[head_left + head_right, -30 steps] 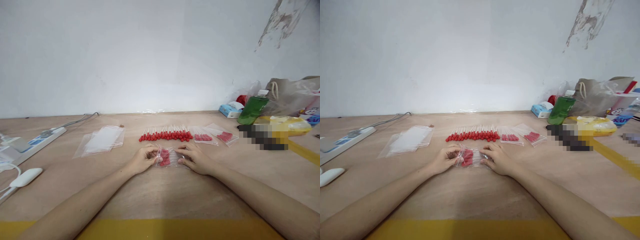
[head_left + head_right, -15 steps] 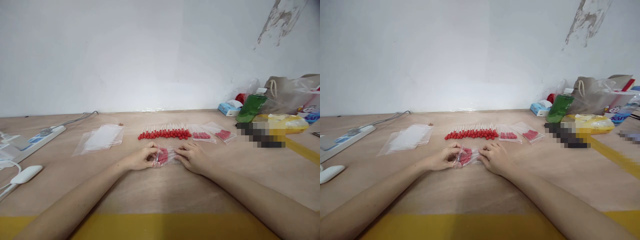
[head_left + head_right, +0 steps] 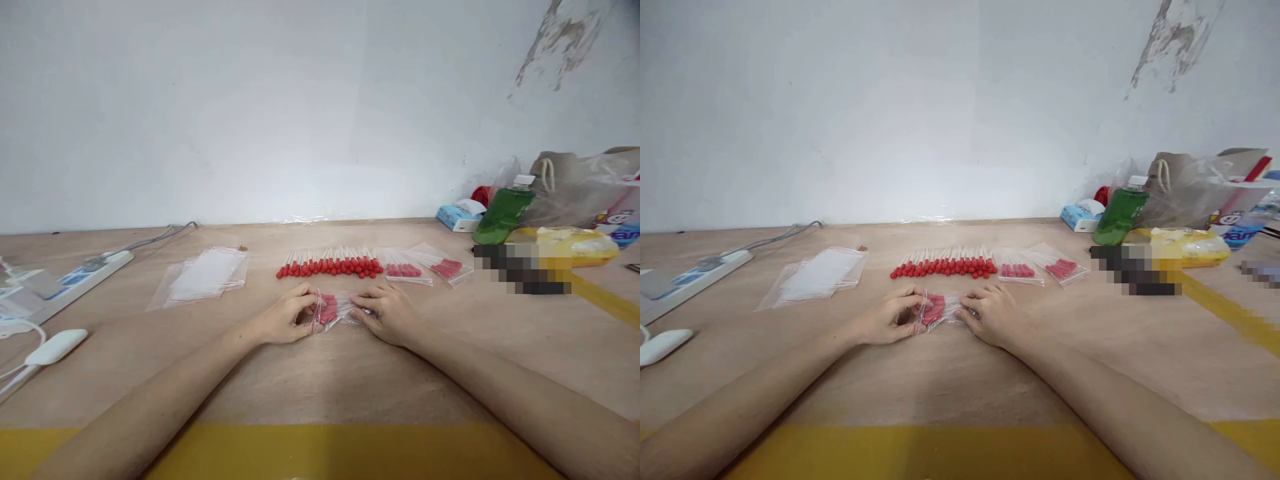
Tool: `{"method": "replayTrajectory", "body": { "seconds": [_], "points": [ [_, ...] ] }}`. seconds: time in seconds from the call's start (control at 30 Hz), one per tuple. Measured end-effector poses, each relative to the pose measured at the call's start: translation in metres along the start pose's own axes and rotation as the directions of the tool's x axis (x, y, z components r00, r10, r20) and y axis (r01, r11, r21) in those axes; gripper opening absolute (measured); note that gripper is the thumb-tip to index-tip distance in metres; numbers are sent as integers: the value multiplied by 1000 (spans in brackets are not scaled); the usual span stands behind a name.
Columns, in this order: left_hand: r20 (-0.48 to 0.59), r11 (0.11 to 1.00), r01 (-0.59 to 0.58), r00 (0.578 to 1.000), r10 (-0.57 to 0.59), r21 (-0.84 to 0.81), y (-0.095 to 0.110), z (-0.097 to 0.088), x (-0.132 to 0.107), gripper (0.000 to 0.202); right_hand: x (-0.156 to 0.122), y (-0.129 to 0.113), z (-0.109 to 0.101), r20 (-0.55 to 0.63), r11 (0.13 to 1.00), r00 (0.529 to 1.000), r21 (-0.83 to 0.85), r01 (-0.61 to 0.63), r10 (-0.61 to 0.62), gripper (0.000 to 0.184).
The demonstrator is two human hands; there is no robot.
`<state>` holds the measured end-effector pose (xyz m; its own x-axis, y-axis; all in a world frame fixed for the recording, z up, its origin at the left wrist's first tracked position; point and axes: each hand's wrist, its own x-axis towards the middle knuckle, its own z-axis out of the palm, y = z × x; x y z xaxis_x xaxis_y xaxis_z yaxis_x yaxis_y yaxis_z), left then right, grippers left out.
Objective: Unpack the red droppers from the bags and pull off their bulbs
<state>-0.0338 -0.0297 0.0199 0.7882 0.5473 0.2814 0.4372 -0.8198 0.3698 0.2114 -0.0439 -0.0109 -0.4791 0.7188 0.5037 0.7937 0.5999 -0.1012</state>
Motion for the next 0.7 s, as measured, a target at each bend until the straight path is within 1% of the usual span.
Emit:
{"method": "replayTrajectory", "body": {
  "seconds": [0.1,0.17,0.2,0.27,0.33,0.4,0.47,0.57,0.63,0.7],
  "points": [
    [-94,998,18,995,-13,59,0,10,2,17,0,1,0,-6,1000,1000,13,26,-26,30],
    [-140,995,49,989,-36,91,1,14,3,19,0,1,0,-6,999,999,24,44,-44,30],
    [-141,994,55,989,-40,99,2,14,3,19,0,2,1,-8,999,999,26,44,-44,30],
    [-108,995,43,994,-33,93,2,13,3,15,0,2,1,-13,999,999,25,33,-33,30],
    [-85,997,29,996,-23,77,2,12,3,18,0,2,2,-20,999,999,25,33,-33,30],
    [-103,997,34,994,-26,74,0,13,4,16,0,3,2,-25,998,999,38,44,-43,30],
    [-150,994,64,987,-50,89,-3,17,5,12,0,3,2,-22,997,998,59,54,-52,30],
    [-207,991,111,974,-93,77,-6,20,6,13,0,5,-1,1,994,998,87,68,-68,33],
    [-205,991,126,972,-116,37,-7,18,4,15,-1,7,-3,18,992,997,103,72,-75,35],
    [-173,987,159,972,-160,-18,-9,12,-1,18,-2,9,-4,29,991,997,118,67,-71,36]
  ]
}}
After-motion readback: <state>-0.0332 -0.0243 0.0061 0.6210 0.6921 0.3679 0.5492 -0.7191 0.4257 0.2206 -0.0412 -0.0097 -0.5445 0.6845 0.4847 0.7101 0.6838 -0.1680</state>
